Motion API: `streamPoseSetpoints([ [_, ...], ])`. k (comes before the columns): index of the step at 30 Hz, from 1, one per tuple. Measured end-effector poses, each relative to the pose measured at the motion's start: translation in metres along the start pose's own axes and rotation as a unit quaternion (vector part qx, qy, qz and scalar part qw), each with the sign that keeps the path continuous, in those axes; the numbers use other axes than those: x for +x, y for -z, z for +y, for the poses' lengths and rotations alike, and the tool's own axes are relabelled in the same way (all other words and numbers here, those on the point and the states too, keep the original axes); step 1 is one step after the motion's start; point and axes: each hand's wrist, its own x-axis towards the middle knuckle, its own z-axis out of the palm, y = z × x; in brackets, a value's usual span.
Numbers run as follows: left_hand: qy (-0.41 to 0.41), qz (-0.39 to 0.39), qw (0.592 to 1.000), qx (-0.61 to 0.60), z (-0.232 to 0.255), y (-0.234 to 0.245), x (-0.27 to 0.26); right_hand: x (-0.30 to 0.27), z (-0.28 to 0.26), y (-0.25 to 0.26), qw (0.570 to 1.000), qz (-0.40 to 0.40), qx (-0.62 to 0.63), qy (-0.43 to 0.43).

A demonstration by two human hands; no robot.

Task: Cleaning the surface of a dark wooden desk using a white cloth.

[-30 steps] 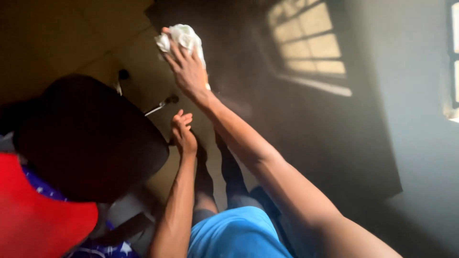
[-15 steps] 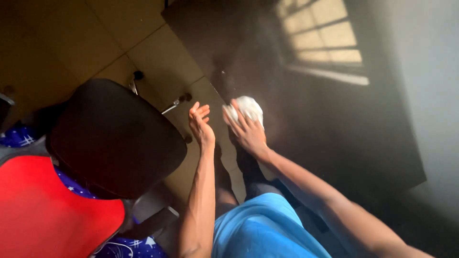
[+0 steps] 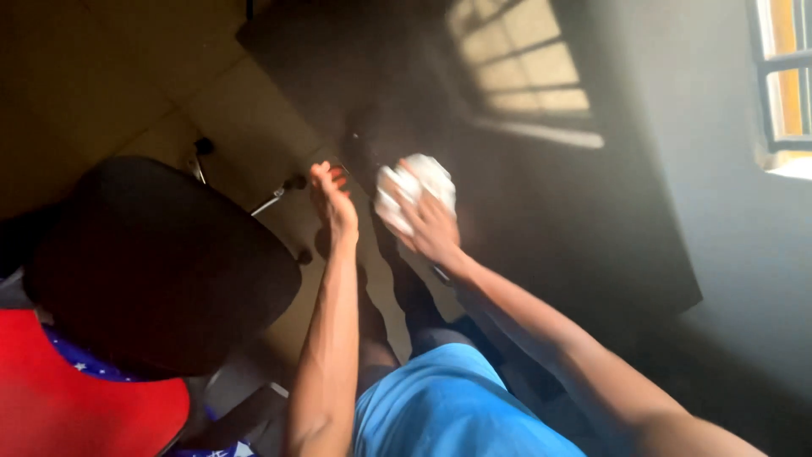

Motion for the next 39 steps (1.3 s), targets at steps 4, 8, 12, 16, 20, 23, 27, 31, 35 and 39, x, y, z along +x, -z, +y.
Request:
streamPoseSetpoints([
  [4,0.106,0.112,0.987,0.051,-0.023,-0.041,0.052,-0.103,0.021,0.002,0.997,-0.064,-0.011,-0.045],
  [8,0.086,0.160,0.945,0.271,-0.109,-0.069,0.084,-0.059,0.017,0.006,0.993,-0.088,-0.041,-0.065],
  [12,0.078,0.173,0.954,0.230,-0.236,-0.075,0.139,0.097,0.020,0.016,0.997,-0.021,0.078,0.018],
  [16,0.101,0.184,0.948,0.240,-0.203,-0.064,0.138,0.255,0.010,0.063,0.994,-0.010,0.000,0.105],
  [20,0.087,0.190,0.910,0.357,-0.126,-0.049,0.085,0.259,0.023,0.075,0.992,0.020,0.000,0.121],
  [23,0.069,0.220,0.873,0.429,-0.101,-0.038,0.054,0.166,0.025,0.096,0.994,-0.050,0.048,0.086],
  [27,0.017,0.261,0.824,0.502,-0.074,-0.072,0.056,0.002,0.059,0.077,0.985,-0.111,-0.020,0.133],
  [31,0.078,0.291,0.848,0.437,-0.046,-0.067,0.052,0.005,0.064,0.057,0.970,-0.193,-0.014,0.150],
  [35,0.089,0.268,0.814,0.507,-0.050,-0.074,0.049,0.127,0.031,0.078,0.992,-0.071,-0.009,0.101],
  [39,0.053,0.246,0.790,0.559,-0.085,-0.065,0.057,0.236,0.013,0.074,0.992,0.052,0.002,0.111],
])
